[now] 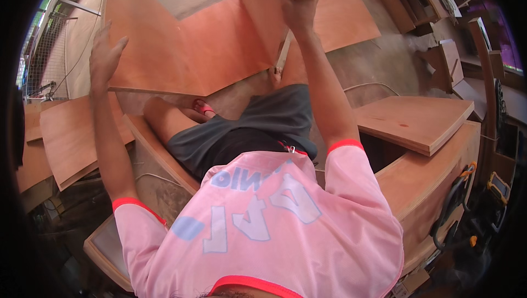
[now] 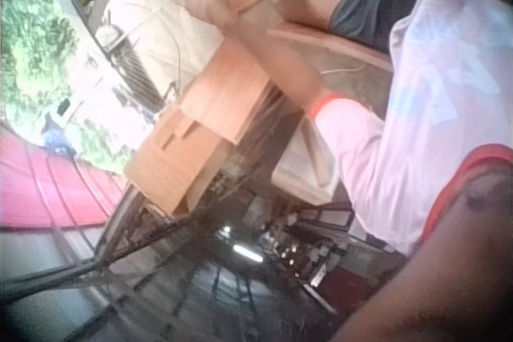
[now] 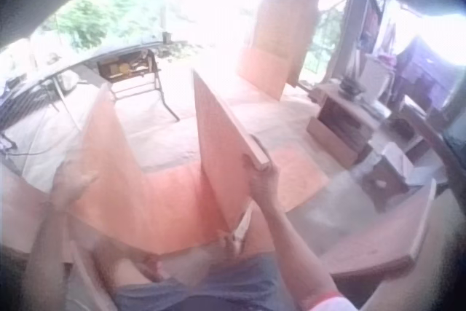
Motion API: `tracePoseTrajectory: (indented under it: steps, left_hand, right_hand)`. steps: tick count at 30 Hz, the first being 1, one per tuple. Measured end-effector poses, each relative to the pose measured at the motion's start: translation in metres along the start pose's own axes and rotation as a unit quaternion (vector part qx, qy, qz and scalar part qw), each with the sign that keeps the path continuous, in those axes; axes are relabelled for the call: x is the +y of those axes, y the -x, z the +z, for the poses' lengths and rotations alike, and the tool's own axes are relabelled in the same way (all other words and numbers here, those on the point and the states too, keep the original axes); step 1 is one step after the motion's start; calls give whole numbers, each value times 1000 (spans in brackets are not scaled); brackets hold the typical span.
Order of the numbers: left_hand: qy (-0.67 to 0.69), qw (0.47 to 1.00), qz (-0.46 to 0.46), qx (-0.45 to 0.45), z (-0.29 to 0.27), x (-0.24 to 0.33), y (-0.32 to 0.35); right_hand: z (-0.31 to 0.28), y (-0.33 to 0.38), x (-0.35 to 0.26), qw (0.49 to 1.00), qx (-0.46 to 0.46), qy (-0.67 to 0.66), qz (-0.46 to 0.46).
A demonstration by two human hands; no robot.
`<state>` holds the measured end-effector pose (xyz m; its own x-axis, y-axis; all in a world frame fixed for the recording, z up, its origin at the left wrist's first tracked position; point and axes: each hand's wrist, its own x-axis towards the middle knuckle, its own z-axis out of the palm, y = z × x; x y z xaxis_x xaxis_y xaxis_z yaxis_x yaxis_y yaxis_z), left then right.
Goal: The person sits on the floor and repeatedly aligns and stacks several large pinkish wooden panels. They lift, rotate, and place the panels into a small pile, then stand and walk to a workbench to retrieve a small item from a drawer.
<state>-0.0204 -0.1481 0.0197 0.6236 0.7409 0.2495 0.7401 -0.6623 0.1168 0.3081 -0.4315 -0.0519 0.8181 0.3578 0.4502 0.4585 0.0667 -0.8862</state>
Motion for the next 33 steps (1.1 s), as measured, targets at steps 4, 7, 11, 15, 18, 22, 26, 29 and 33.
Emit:
tracePoseTrajectory:
  steps: [4, 7, 11, 15, 18, 22, 26, 29, 33]
  left_hand:
    - [11, 999, -30, 7, -3, 6, 4]
    - [16, 999, -41, 3, -8, 9, 6]
    - [38, 997, -71, -15, -13, 7, 7]
    - [60, 992, -106, -27, -13, 4, 13]
    - [77, 990, -112, -40, -14, 5, 18]
    - [51, 991, -116, -53, -20, 15, 23]
    - [59, 987, -136, -67, -26, 26, 26]
    - [50, 986, -141, -69, -29, 29, 26]
    - [42, 990, -124, -48, -24, 28, 26]
  right_hand:
    - [-1, -3, 1, 1000, -15, -7, -16]
    - [-1, -5, 0, 1000, -10, 9, -27]
    - [0, -4, -1, 999, -17, -26, -24]
    - [1, -3, 0, 999, -20, -27, -34]
    - [2, -3, 2, 999, -16, -19, -35]
    - [-4, -7, 2, 999, -21, 0, -41]
    - [-11, -12, 4, 997, -32, 28, -57]
    - [-10, -13, 5, 999, -29, 1, -31]
    - [-11, -13, 4, 1000, -7, 25, 10]
